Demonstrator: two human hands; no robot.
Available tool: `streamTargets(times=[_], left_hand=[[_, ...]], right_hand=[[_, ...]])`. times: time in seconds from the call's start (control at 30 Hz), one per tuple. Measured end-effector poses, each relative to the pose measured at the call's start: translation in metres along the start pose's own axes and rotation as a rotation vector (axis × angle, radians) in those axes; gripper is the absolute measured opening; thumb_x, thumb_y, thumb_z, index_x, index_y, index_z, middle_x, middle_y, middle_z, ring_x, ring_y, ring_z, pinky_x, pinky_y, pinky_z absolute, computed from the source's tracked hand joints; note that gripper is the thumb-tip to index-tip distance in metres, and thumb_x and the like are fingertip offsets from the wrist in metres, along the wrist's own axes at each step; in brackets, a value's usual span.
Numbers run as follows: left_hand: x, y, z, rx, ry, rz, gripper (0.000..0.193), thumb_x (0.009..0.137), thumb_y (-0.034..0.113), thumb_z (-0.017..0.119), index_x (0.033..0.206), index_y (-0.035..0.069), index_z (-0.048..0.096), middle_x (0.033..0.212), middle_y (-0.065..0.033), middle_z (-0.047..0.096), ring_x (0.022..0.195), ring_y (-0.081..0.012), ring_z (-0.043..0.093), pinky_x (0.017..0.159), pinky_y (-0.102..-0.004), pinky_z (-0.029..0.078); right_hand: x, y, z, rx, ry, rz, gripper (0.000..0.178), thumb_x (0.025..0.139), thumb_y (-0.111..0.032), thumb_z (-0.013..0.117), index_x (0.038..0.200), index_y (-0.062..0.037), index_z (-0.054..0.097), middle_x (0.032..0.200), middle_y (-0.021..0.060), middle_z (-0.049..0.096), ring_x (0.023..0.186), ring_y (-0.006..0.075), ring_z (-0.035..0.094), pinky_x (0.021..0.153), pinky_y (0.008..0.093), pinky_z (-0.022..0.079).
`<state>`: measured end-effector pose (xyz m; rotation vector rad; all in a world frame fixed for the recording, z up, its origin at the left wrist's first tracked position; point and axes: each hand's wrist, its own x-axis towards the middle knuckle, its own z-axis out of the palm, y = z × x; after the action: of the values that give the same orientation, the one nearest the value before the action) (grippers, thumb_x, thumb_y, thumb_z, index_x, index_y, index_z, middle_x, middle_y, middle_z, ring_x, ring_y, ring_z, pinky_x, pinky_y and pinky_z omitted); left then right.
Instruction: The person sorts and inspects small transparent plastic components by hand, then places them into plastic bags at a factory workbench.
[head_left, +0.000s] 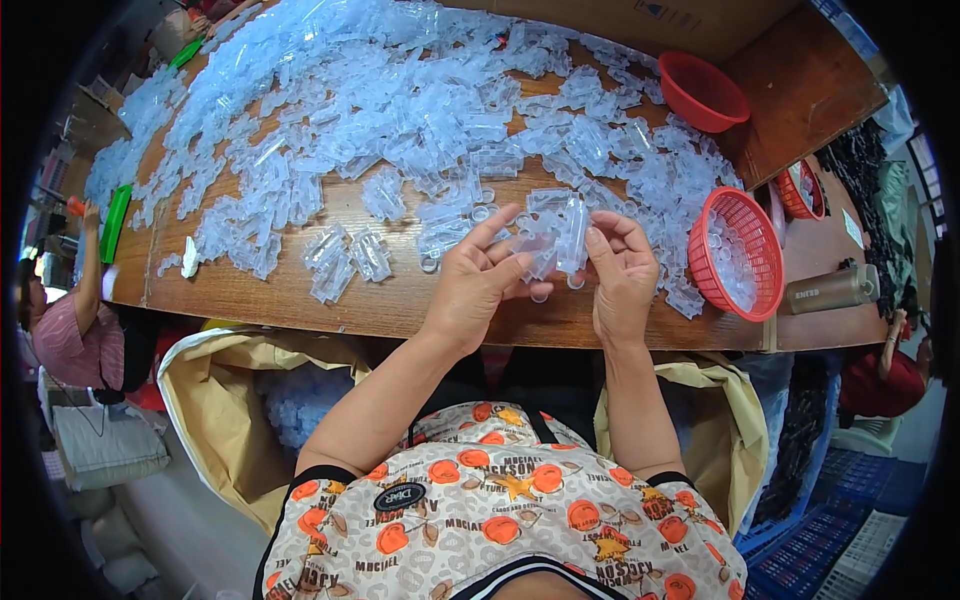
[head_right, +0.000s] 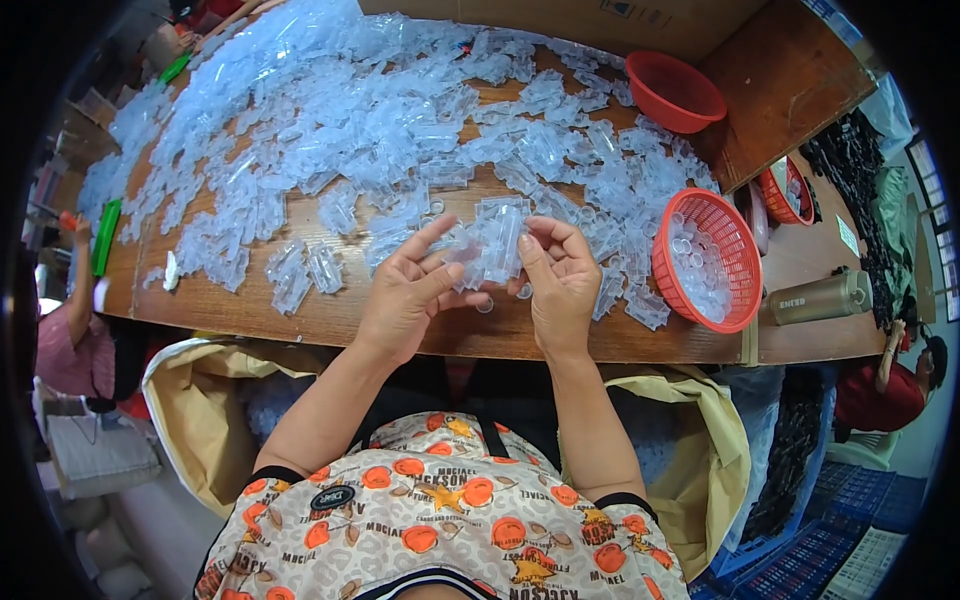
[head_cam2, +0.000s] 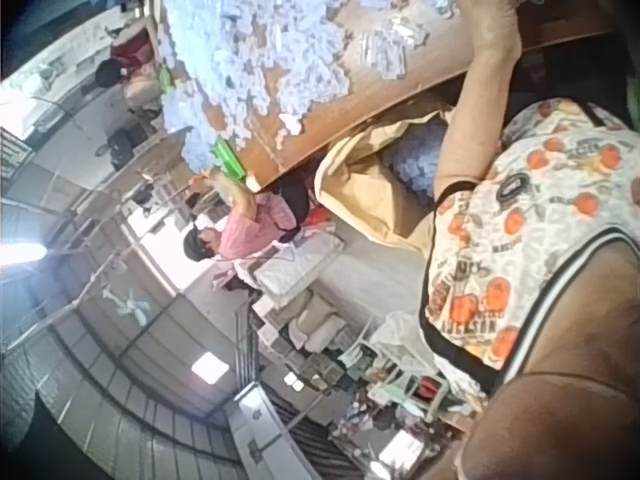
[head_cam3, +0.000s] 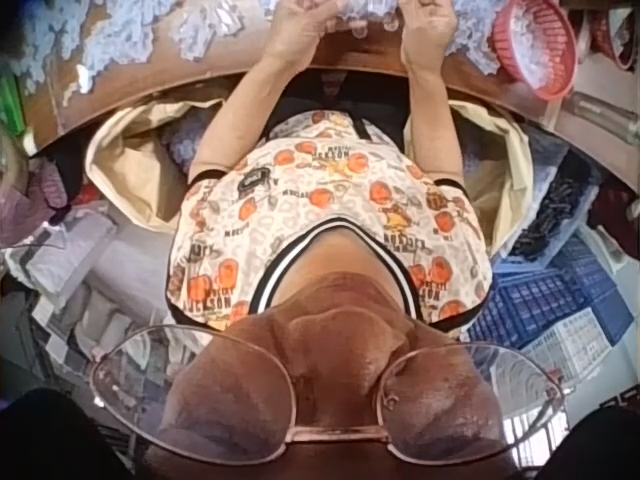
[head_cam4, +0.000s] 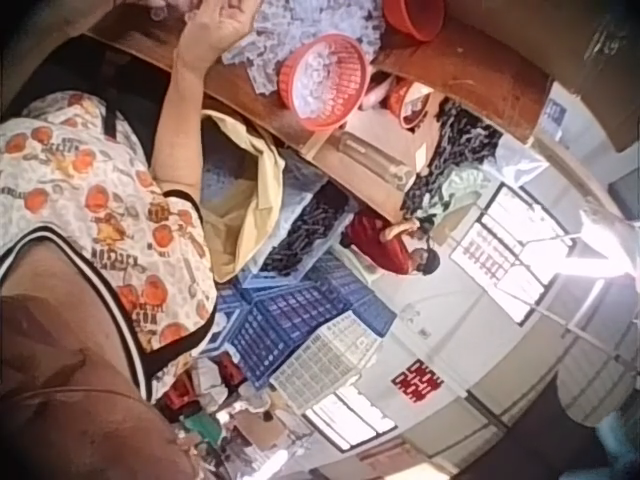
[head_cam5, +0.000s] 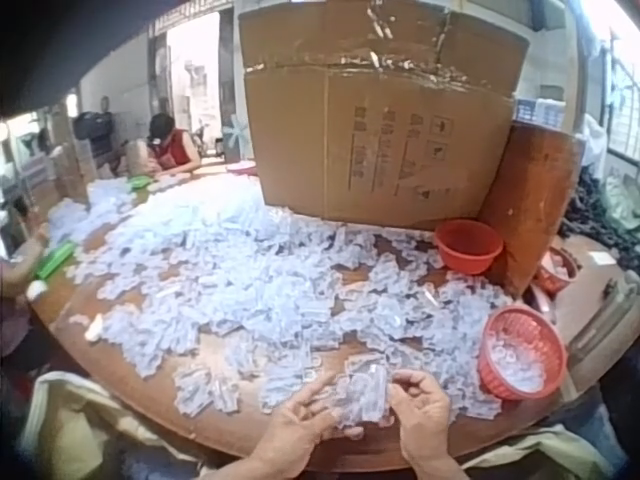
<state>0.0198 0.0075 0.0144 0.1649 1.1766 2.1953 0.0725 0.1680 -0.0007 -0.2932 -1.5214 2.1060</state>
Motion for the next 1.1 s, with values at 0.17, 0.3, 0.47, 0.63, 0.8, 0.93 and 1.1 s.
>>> streamTargets(times=[0.17, 0.3, 0.47, 0.63, 0.8, 0.93, 1.1], left_hand=[[0.002, -0.010, 0.001, 0.070, -0.001, 0.068, 0.049, 0.095, 0.007, 0.060, 0.141, 0.000, 0.044, 0.123, -0.0141, 0.062, 0.106, -0.0191, 0.064, 0.085, -0.0388, 0.058], [0.002, 0.002, 0.000, -0.156, -0.031, -0.058, 0.044, 0.094, 0.006, 0.063, 0.135, 0.004, 0.049, 0.117, -0.0099, 0.065, 0.099, -0.0171, 0.066, 0.084, -0.0324, 0.055], [0.006, 0.005, -0.010, -0.171, -0.099, -0.053, 0.047, 0.090, 0.004, 0.066, 0.134, 0.006, 0.050, 0.120, -0.0103, 0.064, 0.104, -0.0177, 0.064, 0.085, -0.0317, 0.055], [0.004, 0.009, -0.005, -0.124, -0.123, -0.022, 0.053, 0.088, 0.001, 0.067, 0.136, 0.004, 0.048, 0.122, -0.0126, 0.061, 0.110, -0.0204, 0.062, 0.093, -0.0334, 0.055], [0.005, 0.011, -0.013, -0.165, -0.065, -0.044, 0.053, 0.087, 0.000, 0.067, 0.136, 0.002, 0.049, 0.119, -0.0125, 0.063, 0.108, -0.0207, 0.064, 0.094, -0.0347, 0.055], [0.003, 0.012, -0.004, -0.153, -0.082, 0.010, 0.045, 0.088, 0.001, 0.067, 0.130, 0.001, 0.053, 0.116, -0.0117, 0.065, 0.104, -0.0192, 0.065, 0.090, -0.0327, 0.057], [0.005, 0.010, -0.010, -0.213, -0.119, -0.070, 0.035, 0.086, 0.000, 0.068, 0.120, 0.002, 0.057, 0.112, -0.0100, 0.066, 0.099, -0.0152, 0.066, 0.085, -0.0284, 0.056]], right_hand=[[-0.008, 0.003, 0.001, -0.179, -0.024, -0.095, 0.013, 0.093, -0.004, 0.063, 0.105, 0.0018, 0.062, 0.091, 0.0040, 0.064, 0.069, 0.0050, 0.058, 0.052, 0.0174, 0.046], [-0.010, 0.002, -0.002, -0.241, -0.031, -0.111, 0.015, 0.092, -0.003, 0.065, 0.106, 0.0023, 0.064, 0.097, 0.0051, 0.063, 0.071, 0.0054, 0.058, 0.055, 0.0181, 0.049], [-0.011, -0.004, -0.003, -0.370, -0.209, -0.220, 0.039, 0.086, 0.002, 0.070, 0.124, 0.0008, 0.063, 0.107, 0.0071, 0.059, 0.081, 0.0081, 0.059, 0.066, 0.0203, 0.054], [-0.013, -0.010, 0.004, -0.328, -0.240, -0.108, 0.047, 0.084, 0.004, 0.070, 0.129, 0.0019, 0.059, 0.105, 0.0067, 0.060, 0.085, 0.0094, 0.060, 0.069, 0.0213, 0.055], [-0.006, -0.009, -0.016, 0.228, -0.214, 0.286, 0.041, 0.093, -0.007, 0.060, 0.131, 0.0068, 0.053, 0.116, 0.0128, 0.065, 0.096, 0.0163, 0.065, 0.074, 0.0282, 0.056], [-0.004, -0.007, -0.022, 0.506, -0.238, 0.387, 0.042, 0.094, -0.010, 0.060, 0.132, 0.0060, 0.050, 0.115, 0.0137, 0.065, 0.095, 0.0198, 0.067, 0.078, 0.0329, 0.056], [-0.006, -0.004, -0.023, 0.515, -0.208, 0.406, 0.040, 0.094, -0.010, 0.061, 0.130, 0.0054, 0.052, 0.116, 0.0130, 0.065, 0.096, 0.0191, 0.066, 0.082, 0.0337, 0.056]])
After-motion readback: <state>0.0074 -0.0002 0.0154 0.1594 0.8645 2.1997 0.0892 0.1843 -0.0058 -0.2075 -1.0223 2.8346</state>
